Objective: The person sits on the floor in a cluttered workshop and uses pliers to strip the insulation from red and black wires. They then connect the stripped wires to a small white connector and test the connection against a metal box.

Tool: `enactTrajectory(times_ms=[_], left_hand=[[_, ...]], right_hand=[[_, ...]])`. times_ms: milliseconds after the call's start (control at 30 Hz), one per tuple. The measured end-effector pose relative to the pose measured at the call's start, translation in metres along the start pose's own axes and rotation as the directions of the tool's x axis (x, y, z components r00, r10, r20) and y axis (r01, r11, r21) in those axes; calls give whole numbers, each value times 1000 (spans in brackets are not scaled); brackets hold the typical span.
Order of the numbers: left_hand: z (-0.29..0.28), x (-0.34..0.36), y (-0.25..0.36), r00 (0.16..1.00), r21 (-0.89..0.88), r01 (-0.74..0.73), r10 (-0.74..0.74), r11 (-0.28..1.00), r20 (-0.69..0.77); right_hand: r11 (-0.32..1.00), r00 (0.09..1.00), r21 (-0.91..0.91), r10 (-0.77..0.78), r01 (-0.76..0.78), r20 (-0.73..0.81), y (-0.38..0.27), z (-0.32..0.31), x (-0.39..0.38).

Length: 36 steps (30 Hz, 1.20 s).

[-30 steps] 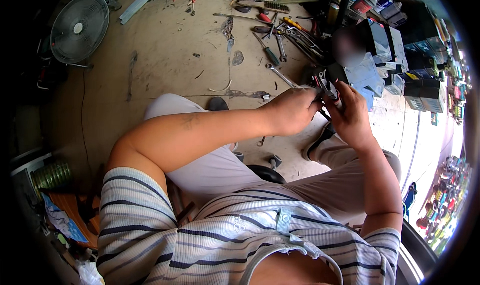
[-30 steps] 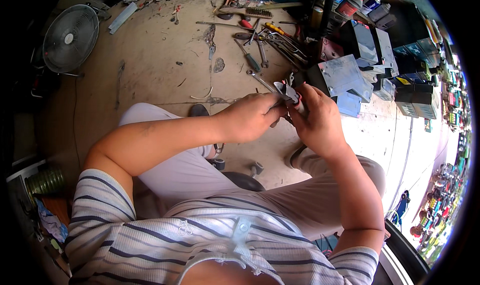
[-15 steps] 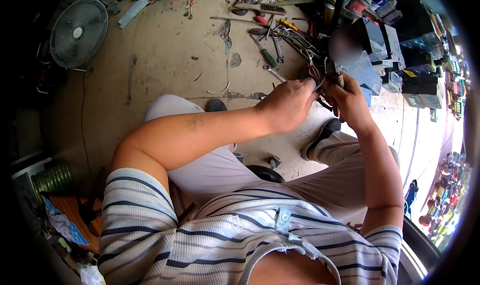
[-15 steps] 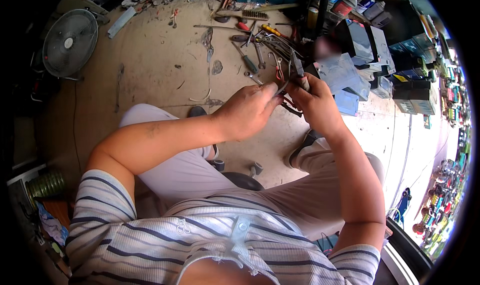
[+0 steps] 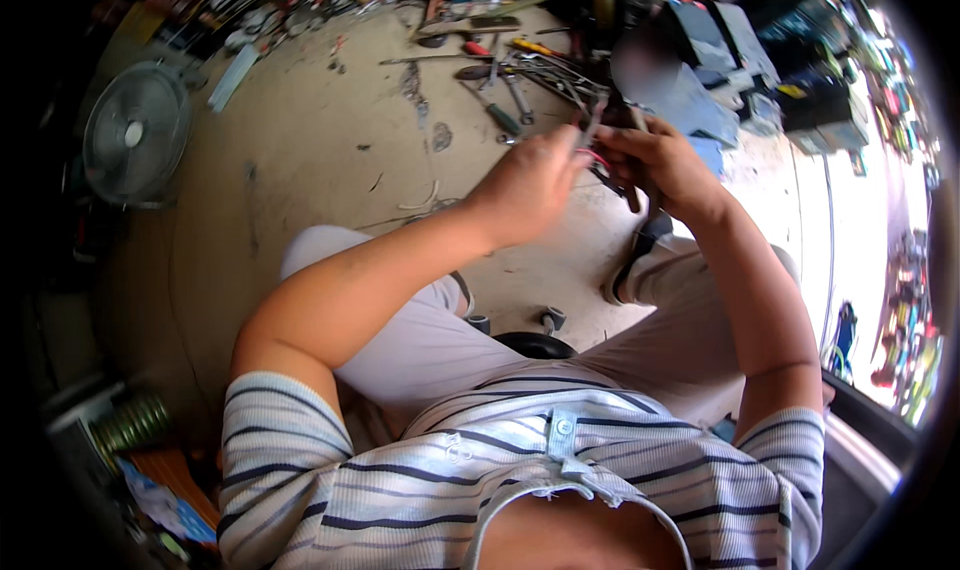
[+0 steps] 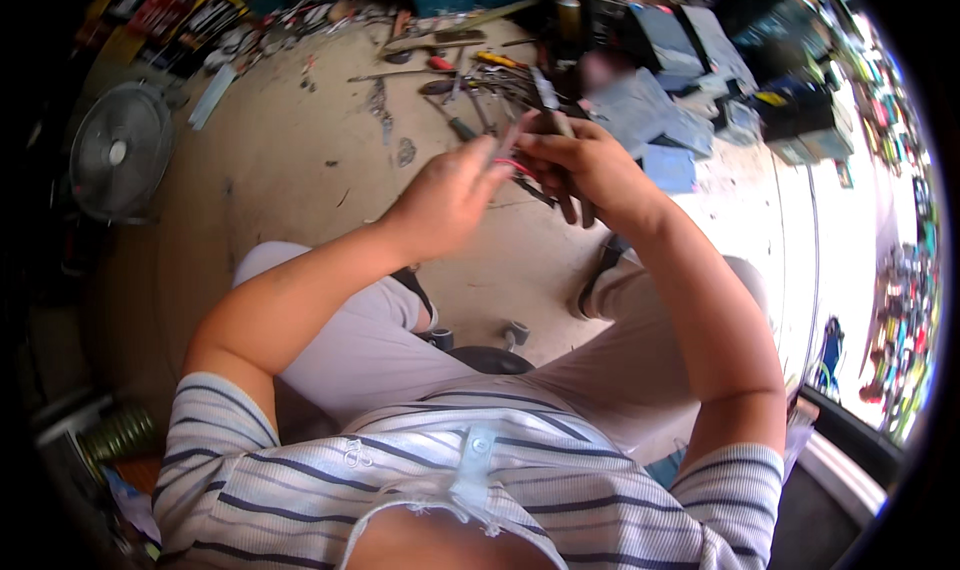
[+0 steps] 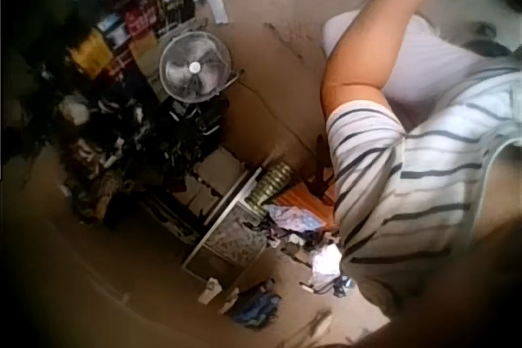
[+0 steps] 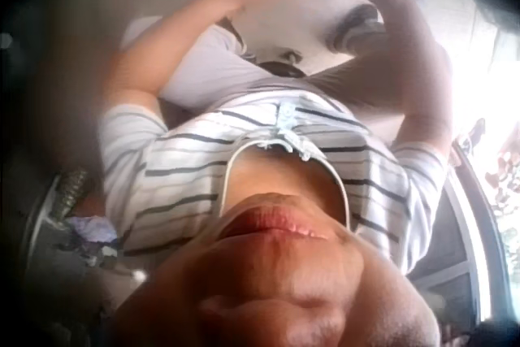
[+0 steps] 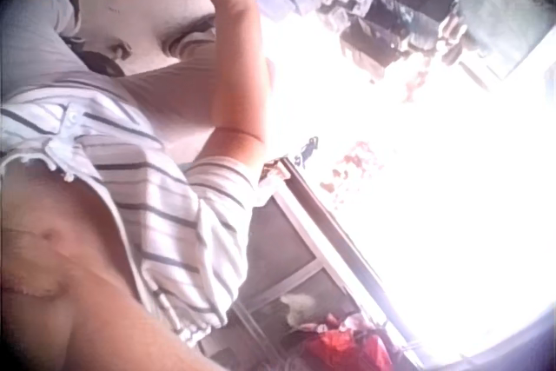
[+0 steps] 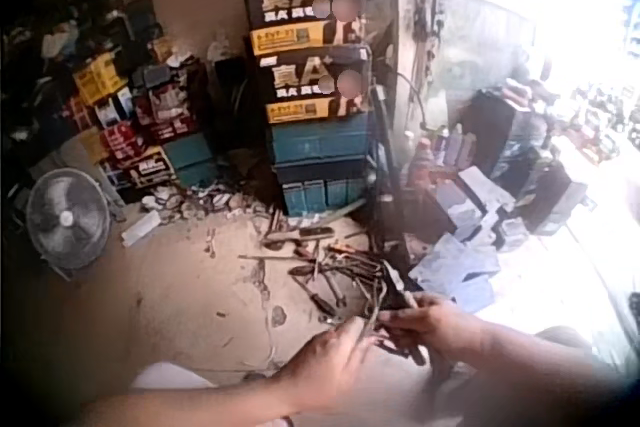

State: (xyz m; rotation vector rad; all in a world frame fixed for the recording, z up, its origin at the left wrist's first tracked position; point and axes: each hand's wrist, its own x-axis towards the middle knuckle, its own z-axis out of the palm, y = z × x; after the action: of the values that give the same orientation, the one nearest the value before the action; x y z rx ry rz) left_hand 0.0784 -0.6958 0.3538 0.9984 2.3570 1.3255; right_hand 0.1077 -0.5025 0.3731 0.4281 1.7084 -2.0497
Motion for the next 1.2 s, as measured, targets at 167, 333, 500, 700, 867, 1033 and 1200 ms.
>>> enactTrajectory(times_ms=[167, 333, 500, 700, 867, 1033, 1200], left_hand=[[-7, 5, -2, 983, -156, 155, -138, 976, 118], [-4, 3, -5, 989, -165, 135, -123, 977, 79], [-8, 1, 0, 980, -169, 176, -158, 970, 118], [-9, 2, -5, 981, -84, 164, -154, 983, 116], [-15, 4, 0, 981, -62, 178, -173, 982, 87], [-15, 6, -8, 988, -15, 149, -149, 989, 42], [-16, 9, -3, 995, -6, 80, -79, 997, 56]], right_hand=[[1000, 998, 0, -9, 9, 68, -4, -3, 2], [1000, 998, 20, -1, 0, 63, -2, -2, 1], [1000, 999, -1, 4, -4, 44, -1, 0, 0], [999, 1000, -29, 26, -26, -13, -2, -2, 1], [997, 995, 1, -71, 71, -75, -13, -10, -6], [996, 971, 39, -74, 85, -226, -14, -15, -9], [999, 972, 8, -41, 44, -231, -11, -13, -10]])
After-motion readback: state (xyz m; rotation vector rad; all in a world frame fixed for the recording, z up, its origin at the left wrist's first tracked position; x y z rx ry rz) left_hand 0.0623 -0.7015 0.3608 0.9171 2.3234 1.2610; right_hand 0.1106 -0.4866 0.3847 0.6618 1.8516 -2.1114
